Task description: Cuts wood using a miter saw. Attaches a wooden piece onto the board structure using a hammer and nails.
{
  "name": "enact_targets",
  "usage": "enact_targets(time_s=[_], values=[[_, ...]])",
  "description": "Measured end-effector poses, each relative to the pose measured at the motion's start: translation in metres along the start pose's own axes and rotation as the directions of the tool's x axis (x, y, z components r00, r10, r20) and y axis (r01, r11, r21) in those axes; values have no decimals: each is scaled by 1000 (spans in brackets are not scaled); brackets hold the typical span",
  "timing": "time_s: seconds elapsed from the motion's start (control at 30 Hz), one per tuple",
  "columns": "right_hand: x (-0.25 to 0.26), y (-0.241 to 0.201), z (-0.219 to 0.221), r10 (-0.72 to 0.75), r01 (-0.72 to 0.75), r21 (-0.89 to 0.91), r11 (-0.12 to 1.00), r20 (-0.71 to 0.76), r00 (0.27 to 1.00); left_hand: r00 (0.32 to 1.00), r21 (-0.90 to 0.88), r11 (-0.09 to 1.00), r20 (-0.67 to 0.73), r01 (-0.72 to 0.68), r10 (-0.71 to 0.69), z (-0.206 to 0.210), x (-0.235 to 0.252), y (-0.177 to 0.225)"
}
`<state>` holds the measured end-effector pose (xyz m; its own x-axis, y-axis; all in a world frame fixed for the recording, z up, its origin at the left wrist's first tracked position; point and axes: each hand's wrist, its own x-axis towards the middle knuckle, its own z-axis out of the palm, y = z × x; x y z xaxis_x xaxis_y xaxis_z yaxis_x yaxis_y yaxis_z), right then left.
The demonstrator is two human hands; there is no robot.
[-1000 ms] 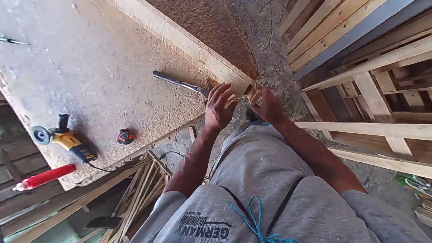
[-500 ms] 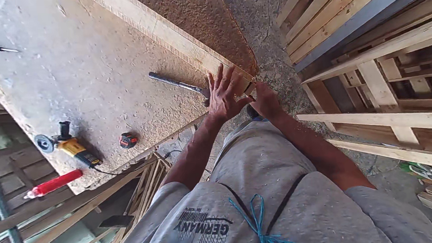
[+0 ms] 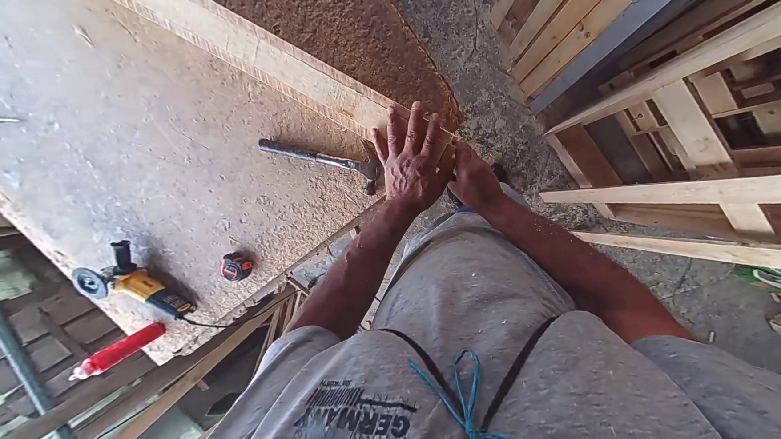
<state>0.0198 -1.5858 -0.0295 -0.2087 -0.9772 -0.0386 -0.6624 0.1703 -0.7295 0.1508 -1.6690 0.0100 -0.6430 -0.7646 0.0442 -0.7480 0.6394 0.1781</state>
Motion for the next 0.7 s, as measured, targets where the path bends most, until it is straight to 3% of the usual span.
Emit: enact_targets(time_s=[0.17,0.33,0.4,0.5,0.57,0.63,0.7], values=[[1,-3,-4,11,-11,-13,1000,25,1000,994,56,998,107,7,-13,-11,4,9],[-3,5,1,-58,57,-16,998,-28,998,956,10,992,268,-124,117,-37,32,4],[-4,9,2,-70,71,34,997,-55,996,954,-31,987,252,-157,160,-32,38,-3],[-20,10,1,143,-148,51,988,96,985,963,-55,987,217,-153,161,-24,39,-4],[-27,7,6,288,-289,-50,956,352,891,968,-44,987,196,-153,159,-23,41,-2],[-30,-7,31,153,-165,-36,986,608,779,972,-38,988,178,-152,157,-22,40,-4],[-33,-40,66,-176,121,136,983,542,822,969,-41,986,185,-161,166,-21,36,-6]])
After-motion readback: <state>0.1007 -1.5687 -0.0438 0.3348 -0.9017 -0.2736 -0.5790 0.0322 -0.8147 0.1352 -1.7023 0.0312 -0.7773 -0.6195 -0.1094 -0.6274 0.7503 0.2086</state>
